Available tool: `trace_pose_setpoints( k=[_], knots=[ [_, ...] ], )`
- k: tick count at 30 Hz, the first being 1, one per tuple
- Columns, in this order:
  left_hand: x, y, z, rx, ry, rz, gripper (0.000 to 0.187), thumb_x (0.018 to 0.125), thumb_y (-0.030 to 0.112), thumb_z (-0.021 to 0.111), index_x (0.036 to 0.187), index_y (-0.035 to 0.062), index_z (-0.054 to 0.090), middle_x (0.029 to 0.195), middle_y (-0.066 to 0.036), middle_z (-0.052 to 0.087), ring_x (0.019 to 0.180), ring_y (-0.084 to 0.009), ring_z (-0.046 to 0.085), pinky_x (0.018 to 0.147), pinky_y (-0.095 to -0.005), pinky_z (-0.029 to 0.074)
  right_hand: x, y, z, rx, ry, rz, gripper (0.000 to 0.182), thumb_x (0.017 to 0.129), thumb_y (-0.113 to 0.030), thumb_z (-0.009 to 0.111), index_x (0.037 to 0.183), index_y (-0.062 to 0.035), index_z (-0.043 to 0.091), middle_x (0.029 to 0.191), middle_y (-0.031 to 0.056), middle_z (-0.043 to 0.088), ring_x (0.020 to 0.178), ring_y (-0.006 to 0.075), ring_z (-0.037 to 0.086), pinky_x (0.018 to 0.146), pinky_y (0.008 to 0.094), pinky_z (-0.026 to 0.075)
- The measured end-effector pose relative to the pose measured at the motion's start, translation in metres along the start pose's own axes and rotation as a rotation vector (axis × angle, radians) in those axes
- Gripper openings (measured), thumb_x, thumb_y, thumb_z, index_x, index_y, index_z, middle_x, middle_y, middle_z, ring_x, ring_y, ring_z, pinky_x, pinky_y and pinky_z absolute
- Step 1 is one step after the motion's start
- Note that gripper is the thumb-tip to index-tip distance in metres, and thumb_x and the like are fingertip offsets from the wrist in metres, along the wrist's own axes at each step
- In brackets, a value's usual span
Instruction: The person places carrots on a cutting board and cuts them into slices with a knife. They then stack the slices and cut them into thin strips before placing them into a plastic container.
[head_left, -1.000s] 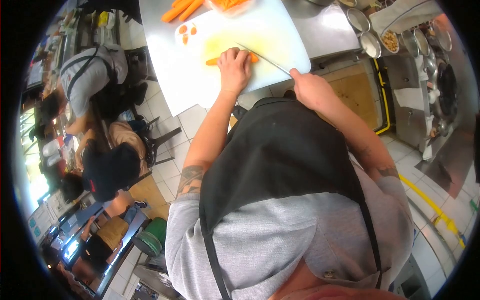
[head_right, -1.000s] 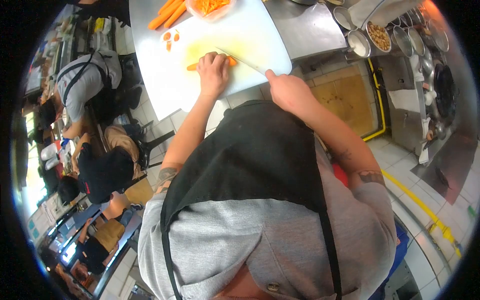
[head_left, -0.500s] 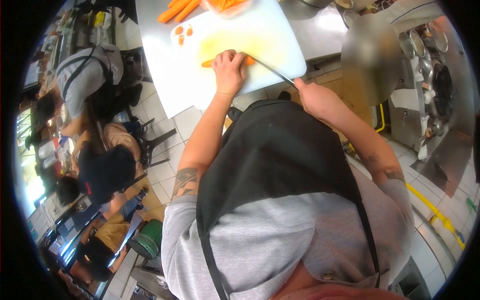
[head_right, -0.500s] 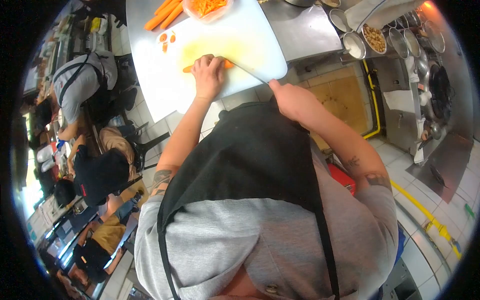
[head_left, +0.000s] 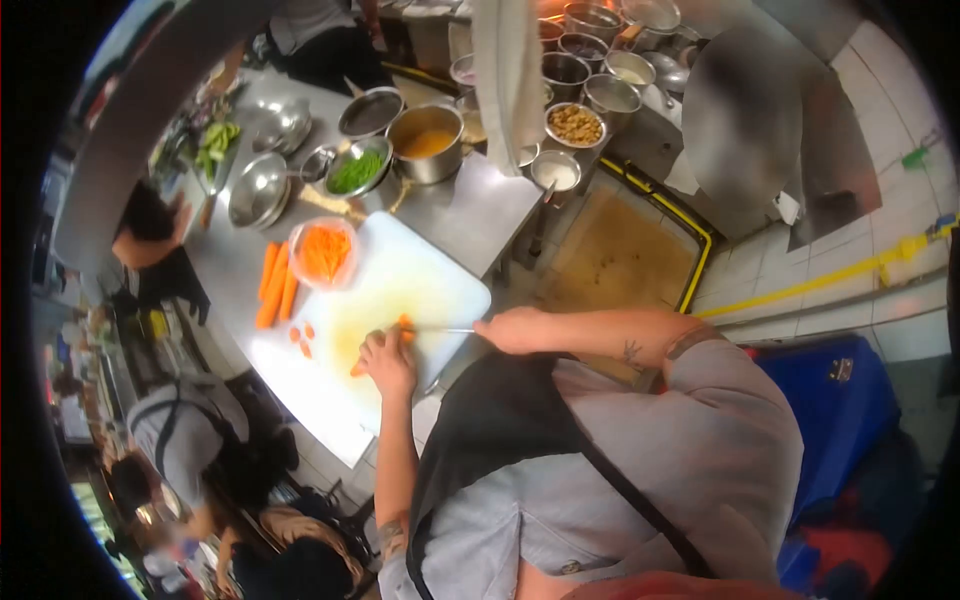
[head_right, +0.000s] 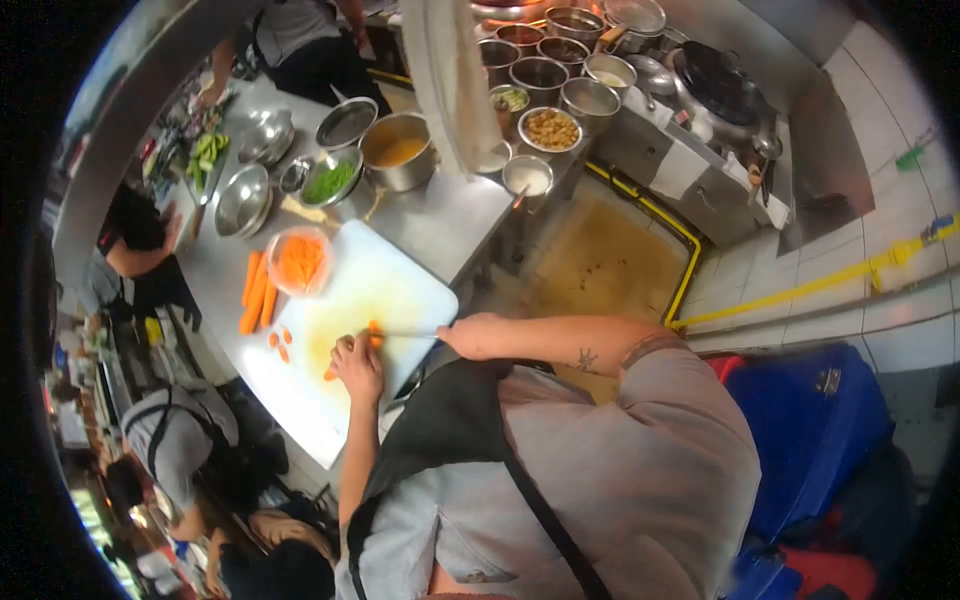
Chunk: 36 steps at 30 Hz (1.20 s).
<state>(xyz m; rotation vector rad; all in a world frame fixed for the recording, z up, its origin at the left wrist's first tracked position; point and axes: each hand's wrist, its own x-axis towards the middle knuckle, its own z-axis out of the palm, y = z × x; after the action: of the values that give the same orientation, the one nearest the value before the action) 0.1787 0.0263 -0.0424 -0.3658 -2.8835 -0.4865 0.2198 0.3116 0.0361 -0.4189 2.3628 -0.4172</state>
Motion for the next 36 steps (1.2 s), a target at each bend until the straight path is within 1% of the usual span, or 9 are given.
trace_pose_setpoints(
  k=[3, 9, 11, 16, 20, 23, 26, 33, 36],
  knots=[
    [0.008, 0.002, -0.008, 0.019, -0.13, -0.012, 0.032, 0.096, 0.017, 0.064, 0.127, 0.0203, 0.07, 0.121, -0.013, 0.059, 0.116, -0.0375, 0.054, 0.095, -0.0547, 0.041, 0.002, 0.003, 0.004, 0.023, 0.028, -0.001, 0.041, 0.104, -0.016, 0.043, 0.141, -0.0038, 0.053, 0.124, 0.0262, 0.071, 0.115, 0.0455, 0.07, 0.092, 0.0569, 0.057],
    [0.003, -0.004, 0.007, -0.012, 0.04, 0.003, 0.036, 0.098, 0.019, 0.062, 0.134, 0.0123, 0.063, 0.122, -0.015, 0.061, 0.114, -0.0372, 0.054, 0.096, -0.0533, 0.04, 0.002, 0.006, -0.003, 0.016, 0.021, -0.022, 0.043, 0.099, -0.015, 0.053, 0.141, -0.0048, 0.054, 0.122, 0.0266, 0.071, 0.112, 0.0455, 0.07, 0.09, 0.0565, 0.058],
    [0.0, -0.005, 0.013, -0.076, 0.143, 0.005, 0.033, 0.099, 0.018, 0.062, 0.13, 0.0101, 0.063, 0.12, -0.015, 0.061, 0.112, -0.0379, 0.055, 0.096, -0.0528, 0.04, 0.001, 0.008, -0.012, 0.013, 0.014, -0.038, 0.043, 0.097, -0.016, 0.056, 0.138, -0.0054, 0.057, 0.122, 0.0268, 0.071, 0.11, 0.0453, 0.071, 0.089, 0.0568, 0.057],
    [-0.01, -0.009, 0.023, -0.094, 0.249, 0.036, 0.023, 0.098, 0.017, 0.064, 0.119, 0.0071, 0.063, 0.117, -0.016, 0.061, 0.11, -0.0387, 0.056, 0.098, -0.0517, 0.04, -0.024, 0.007, -0.052, 0.045, 0.072, 0.004, 0.038, 0.096, -0.017, 0.055, 0.132, -0.0056, 0.062, 0.111, 0.0286, 0.073, 0.103, 0.0474, 0.071, 0.089, 0.0577, 0.056],
    [-0.012, 0.001, 0.017, -0.079, 0.296, -0.011, 0.017, 0.096, 0.016, 0.066, 0.111, 0.0081, 0.064, 0.117, -0.016, 0.061, 0.112, -0.0376, 0.056, 0.099, -0.0507, 0.039, -0.016, 0.031, -0.048, 0.165, 0.233, -0.07, 0.028, 0.101, -0.025, 0.058, 0.12, -0.0049, 0.059, 0.103, 0.0292, 0.072, 0.098, 0.0515, 0.068, 0.087, 0.0585, 0.054],
    [-0.013, 0.004, 0.015, -0.105, 0.304, -0.03, 0.015, 0.095, 0.015, 0.067, 0.109, 0.0088, 0.066, 0.117, -0.015, 0.062, 0.113, -0.0365, 0.056, 0.1, -0.0499, 0.039, -0.005, 0.036, -0.037, 0.19, 0.297, -0.01, 0.027, 0.101, -0.026, 0.059, 0.118, -0.0046, 0.057, 0.104, 0.0288, 0.072, 0.099, 0.0522, 0.067, 0.086, 0.0588, 0.054],
    [-0.014, 0.005, 0.013, -0.124, 0.29, -0.053, 0.016, 0.093, 0.015, 0.07, 0.108, 0.0101, 0.067, 0.117, -0.014, 0.061, 0.113, -0.0367, 0.056, 0.1, -0.0511, 0.04, 0.005, 0.034, -0.02, 0.173, 0.337, 0.003, 0.032, 0.102, -0.024, 0.053, 0.127, -0.0038, 0.056, 0.106, 0.0297, 0.072, 0.1, 0.0509, 0.068, 0.09, 0.0602, 0.054],
    [-0.017, 0.008, 0.013, -0.097, 0.291, -0.099, 0.015, 0.091, 0.015, 0.068, 0.106, 0.0126, 0.069, 0.112, -0.012, 0.062, 0.113, -0.0339, 0.057, 0.098, -0.0493, 0.039, 0.013, 0.019, -0.003, -0.067, 0.23, 0.144, 0.022, 0.102, -0.02, 0.05, 0.116, -0.0049, 0.057, 0.099, 0.0293, 0.073, 0.094, 0.0499, 0.07, 0.086, 0.0609, 0.055],
    [-0.018, 0.008, 0.014, -0.115, 0.318, -0.096, 0.015, 0.091, 0.014, 0.068, 0.106, 0.0132, 0.069, 0.113, -0.011, 0.062, 0.113, -0.0335, 0.057, 0.098, -0.0487, 0.038, 0.003, 0.013, -0.004, -0.103, 0.254, 0.037, 0.023, 0.103, -0.021, 0.05, 0.116, -0.0024, 0.056, 0.091, 0.0281, 0.072, 0.089, 0.0495, 0.07, 0.081, 0.0612, 0.055]
  ],
)
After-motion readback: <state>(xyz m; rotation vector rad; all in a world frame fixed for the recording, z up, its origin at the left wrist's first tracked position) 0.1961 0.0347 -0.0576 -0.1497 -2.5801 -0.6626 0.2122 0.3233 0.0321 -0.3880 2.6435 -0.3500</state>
